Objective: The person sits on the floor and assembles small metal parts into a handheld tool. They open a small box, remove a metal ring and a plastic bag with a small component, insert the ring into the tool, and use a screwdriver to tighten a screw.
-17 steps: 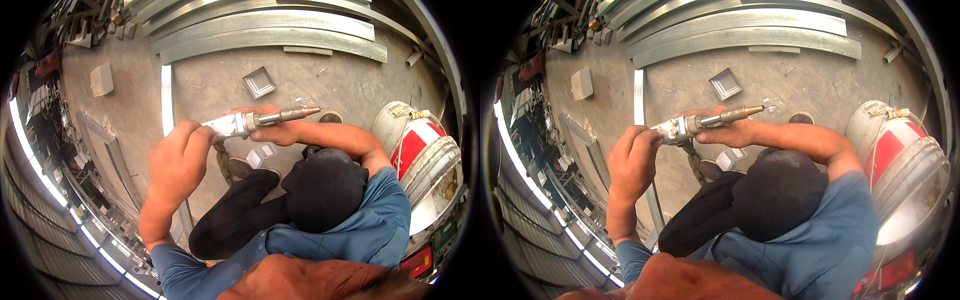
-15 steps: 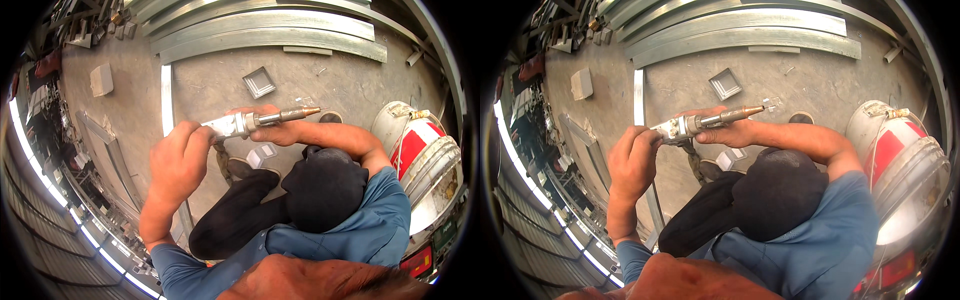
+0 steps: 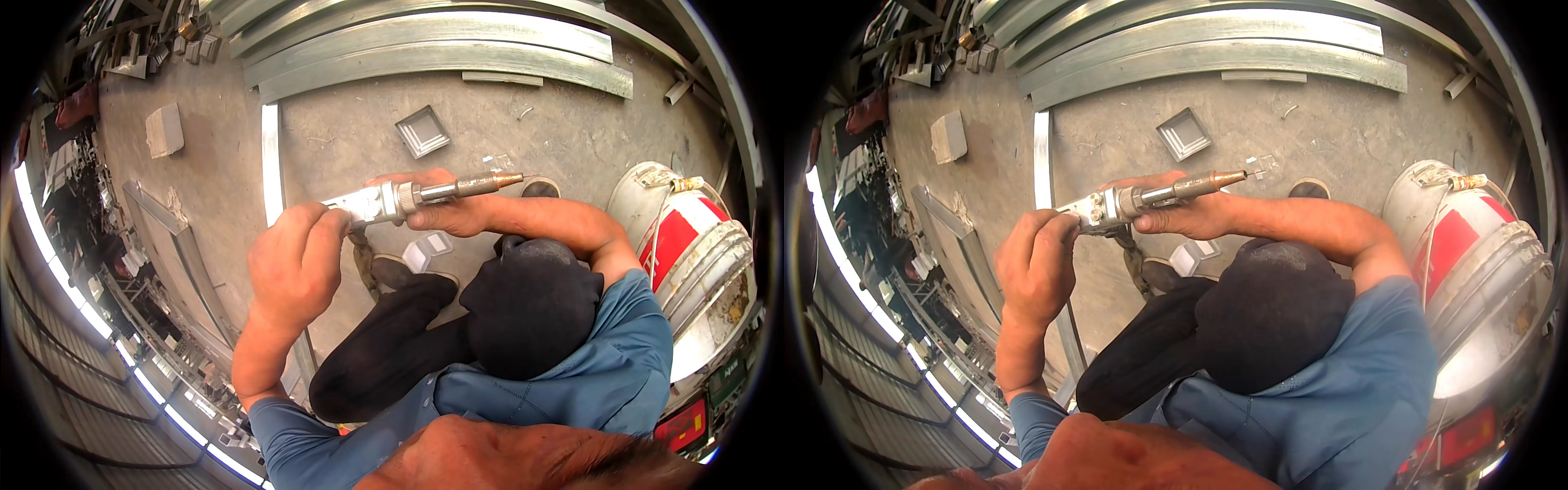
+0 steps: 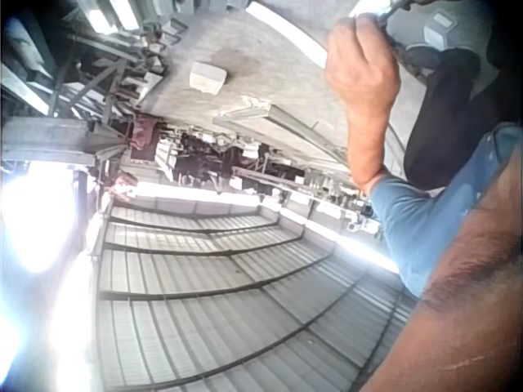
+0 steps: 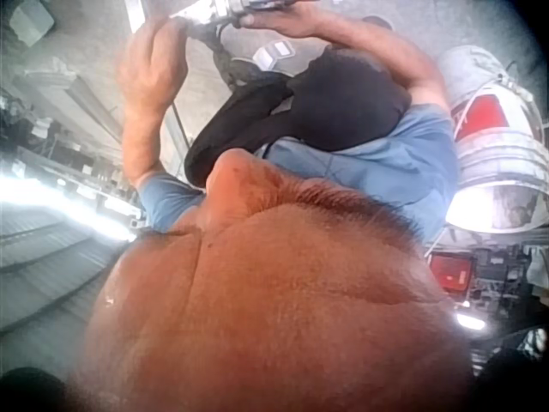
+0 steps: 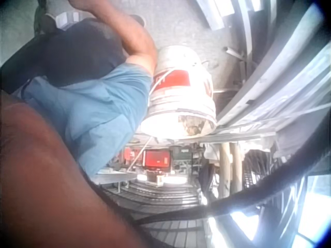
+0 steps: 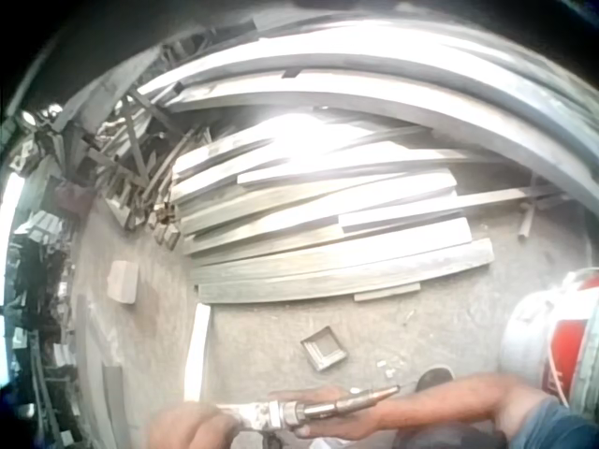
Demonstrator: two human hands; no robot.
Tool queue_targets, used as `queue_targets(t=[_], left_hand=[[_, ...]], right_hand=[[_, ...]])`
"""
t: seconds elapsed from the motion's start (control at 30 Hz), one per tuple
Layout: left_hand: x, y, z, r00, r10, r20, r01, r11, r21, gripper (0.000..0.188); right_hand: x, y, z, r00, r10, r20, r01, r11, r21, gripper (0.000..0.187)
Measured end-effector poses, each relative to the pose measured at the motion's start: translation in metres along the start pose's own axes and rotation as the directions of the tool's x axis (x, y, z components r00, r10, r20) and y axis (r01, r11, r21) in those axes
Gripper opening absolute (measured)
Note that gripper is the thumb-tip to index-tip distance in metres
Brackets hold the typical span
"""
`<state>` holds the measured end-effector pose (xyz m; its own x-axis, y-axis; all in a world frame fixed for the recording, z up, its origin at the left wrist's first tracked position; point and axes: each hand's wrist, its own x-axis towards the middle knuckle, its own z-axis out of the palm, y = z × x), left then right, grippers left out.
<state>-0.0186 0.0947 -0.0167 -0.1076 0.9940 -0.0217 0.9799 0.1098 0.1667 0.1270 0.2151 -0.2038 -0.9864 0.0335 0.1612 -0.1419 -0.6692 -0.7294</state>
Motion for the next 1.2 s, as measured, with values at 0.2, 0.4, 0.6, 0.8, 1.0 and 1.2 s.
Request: queue_targets(t=[0.2, 0.4, 0.6, 0.8, 1.0, 1.2], left_hand=[[0.001, 0.003, 0.001, 0.999, -0.028, -0.024, 0.028, 1.0, 0.001, 0.024], [0.0, 0.003, 0.0, 0.994, -0.111, 0.012, 0.112, 0.989, -0.097, 0.022], [0.002, 0.001, -0.004, 0.985, -0.159, 0.061, 0.169, 0.965, -0.199, 0.019], [0.005, -0.001, -0.005, 0.981, -0.183, 0.068, 0.194, 0.94, -0.282, 0.021], [0.007, -0.001, -0.007, 0.978, -0.187, 0.088, 0.206, 0.915, -0.346, 0.017], [0.005, -0.001, -0.009, 0.974, -0.203, 0.101, 0.227, 0.896, -0.383, 0.017]], right_hand=[[-0.001, -0.001, 0.0, 0.999, -0.033, 0.02, 0.033, 0.999, 0.012, 0.067], [-0.001, -0.001, -0.001, 0.999, -0.023, 0.022, 0.023, 1.0, -0.01, 0.068], [0.0, 0.002, 0.001, 1.0, -0.007, -0.01, 0.007, 0.999, -0.033, 0.08], [0.0, -0.001, -0.002, 1.0, -0.002, 0.022, 0.004, 0.996, -0.086, 0.081], [-0.001, -0.005, -0.001, 0.999, -0.003, 0.036, 0.007, 0.995, -0.098, 0.072], [-0.002, -0.01, 0.0, 0.999, 0.016, 0.043, -0.013, 0.998, -0.066, 0.073]])
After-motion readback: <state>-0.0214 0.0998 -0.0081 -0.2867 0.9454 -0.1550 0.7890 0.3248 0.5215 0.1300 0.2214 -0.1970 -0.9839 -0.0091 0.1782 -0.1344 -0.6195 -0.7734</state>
